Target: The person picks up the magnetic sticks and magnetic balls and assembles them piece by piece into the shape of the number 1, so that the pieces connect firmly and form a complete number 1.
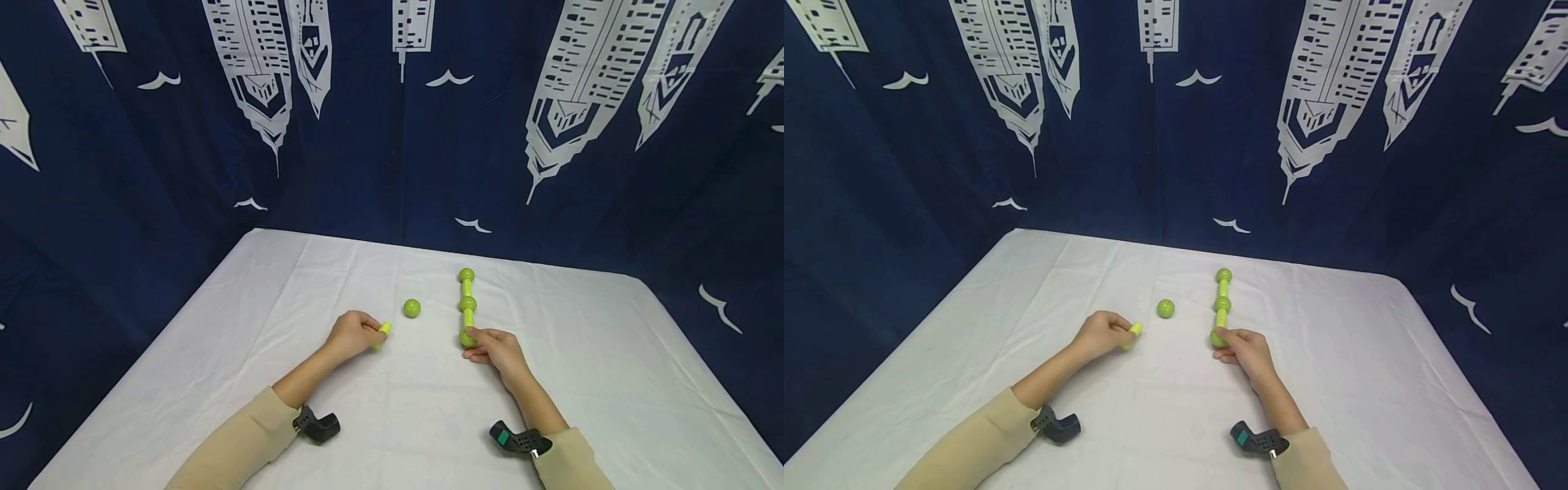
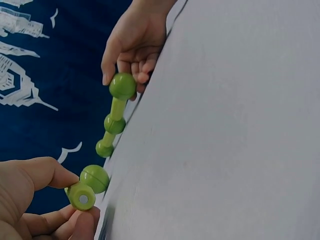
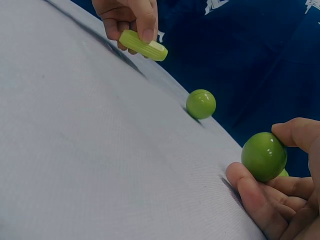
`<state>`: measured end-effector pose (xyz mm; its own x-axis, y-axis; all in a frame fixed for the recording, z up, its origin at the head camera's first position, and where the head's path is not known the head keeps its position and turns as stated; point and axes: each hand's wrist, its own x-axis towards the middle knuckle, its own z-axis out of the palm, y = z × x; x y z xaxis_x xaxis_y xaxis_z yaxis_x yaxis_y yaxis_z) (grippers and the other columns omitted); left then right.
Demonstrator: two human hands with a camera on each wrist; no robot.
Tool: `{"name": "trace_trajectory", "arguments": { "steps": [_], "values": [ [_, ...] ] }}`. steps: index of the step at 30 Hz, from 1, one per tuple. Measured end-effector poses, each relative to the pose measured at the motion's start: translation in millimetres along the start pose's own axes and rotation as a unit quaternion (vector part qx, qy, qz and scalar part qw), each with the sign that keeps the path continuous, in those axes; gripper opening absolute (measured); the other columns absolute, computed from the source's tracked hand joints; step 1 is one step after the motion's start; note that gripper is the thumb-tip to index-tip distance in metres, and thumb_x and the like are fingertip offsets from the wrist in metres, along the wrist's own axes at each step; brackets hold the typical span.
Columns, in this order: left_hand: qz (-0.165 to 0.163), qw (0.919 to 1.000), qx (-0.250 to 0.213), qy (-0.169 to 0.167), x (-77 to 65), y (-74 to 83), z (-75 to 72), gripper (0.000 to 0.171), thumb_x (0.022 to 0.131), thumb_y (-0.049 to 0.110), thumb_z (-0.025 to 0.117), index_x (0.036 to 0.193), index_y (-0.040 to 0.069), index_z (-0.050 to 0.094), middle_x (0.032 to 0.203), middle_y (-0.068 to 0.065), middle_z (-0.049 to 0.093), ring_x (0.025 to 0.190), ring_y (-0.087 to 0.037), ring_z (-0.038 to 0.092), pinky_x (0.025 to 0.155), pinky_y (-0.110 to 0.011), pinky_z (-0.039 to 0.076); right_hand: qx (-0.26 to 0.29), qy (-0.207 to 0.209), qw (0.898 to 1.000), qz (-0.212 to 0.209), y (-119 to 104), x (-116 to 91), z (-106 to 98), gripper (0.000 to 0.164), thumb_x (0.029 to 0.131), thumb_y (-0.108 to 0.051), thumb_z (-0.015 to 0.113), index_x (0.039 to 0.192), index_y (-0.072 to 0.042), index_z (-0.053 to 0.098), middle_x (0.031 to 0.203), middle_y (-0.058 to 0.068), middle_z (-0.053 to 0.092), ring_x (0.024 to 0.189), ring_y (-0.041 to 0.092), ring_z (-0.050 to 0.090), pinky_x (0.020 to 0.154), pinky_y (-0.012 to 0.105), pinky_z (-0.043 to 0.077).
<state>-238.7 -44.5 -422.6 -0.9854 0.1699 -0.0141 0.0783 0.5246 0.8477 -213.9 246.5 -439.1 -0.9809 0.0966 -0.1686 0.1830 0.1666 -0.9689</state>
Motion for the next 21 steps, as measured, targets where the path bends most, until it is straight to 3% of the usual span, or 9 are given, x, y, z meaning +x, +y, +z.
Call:
{"name": "trace_trajectory", "arguments": {
  "steps": [8, 21],
  "values": [
    [-0.018, 0.9953, -0.084, -0.044, -1.9, 1.7, 9.2, 0.02, 0.078, 0.009, 0.075, 0.092, -0.004, 0.07, 0.074, -0.005, 0.067, 0.063, -0.012, 0.064, 0.059, -0.025, 0.055, -0.003, -0.005, 1.0, -0.001, 0, -1, 0, 0.046, 0.095, -0.025, 0.064, 0.112, 0.017, 0.059, 0.072, 0.007, 0.069, 0.064, 0.011, 0.068, 0.061, 0.02, 0.055],
    [-0.036, 0.9863, -0.137, -0.085, -3.7, 16.6, 23.3, 0.018, 0.075, 0.006, 0.076, 0.088, -0.004, 0.069, 0.074, -0.006, 0.066, 0.064, -0.012, 0.064, 0.062, -0.026, 0.056, -0.003, -0.005, 1.0, 0.001, -1, -2, 0, 0.045, 0.095, -0.026, 0.064, 0.112, 0.016, 0.059, 0.072, 0.007, 0.069, 0.064, 0.011, 0.068, 0.061, 0.02, 0.055]
  ]
}}
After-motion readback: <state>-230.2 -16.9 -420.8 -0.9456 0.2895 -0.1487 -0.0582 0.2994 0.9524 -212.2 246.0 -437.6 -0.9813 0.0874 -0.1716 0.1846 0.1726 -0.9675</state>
